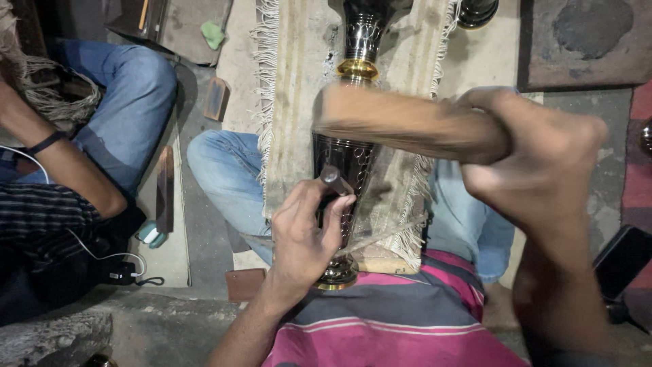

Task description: The person sits on the floor holding a punch against an engraved brass vase and strikes it with a wooden mallet, working the patterned surface section by section and repositioning the punch on the vase between strikes.

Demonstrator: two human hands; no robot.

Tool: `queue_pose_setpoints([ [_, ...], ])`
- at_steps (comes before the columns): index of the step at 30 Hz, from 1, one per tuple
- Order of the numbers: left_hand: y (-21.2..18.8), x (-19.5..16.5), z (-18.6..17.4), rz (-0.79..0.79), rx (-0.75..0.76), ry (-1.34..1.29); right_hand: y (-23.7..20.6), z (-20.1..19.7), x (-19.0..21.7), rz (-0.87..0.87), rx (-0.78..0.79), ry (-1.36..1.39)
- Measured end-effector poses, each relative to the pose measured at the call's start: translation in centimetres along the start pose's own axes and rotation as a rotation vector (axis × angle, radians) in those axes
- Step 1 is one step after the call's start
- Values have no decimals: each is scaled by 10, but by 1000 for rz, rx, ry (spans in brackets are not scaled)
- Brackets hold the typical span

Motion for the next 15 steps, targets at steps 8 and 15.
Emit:
queue_pose_setpoints([
  [8, -6, -2, 6, 109, 50, 71, 44, -6, 31, -216, 248, -65],
  [15, 12, -23, 14, 174, 267, 133, -3, 9, -30, -19, 18, 262],
])
Point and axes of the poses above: each hand's wrist, its own y-axis towards the middle knuckle, its own z-axis out of the palm, x = y × z, the point moved 10 cm from there along y, towards the middle knuckle, and after that the axes turned 13 degrees about -z, right-handed, at the moved point
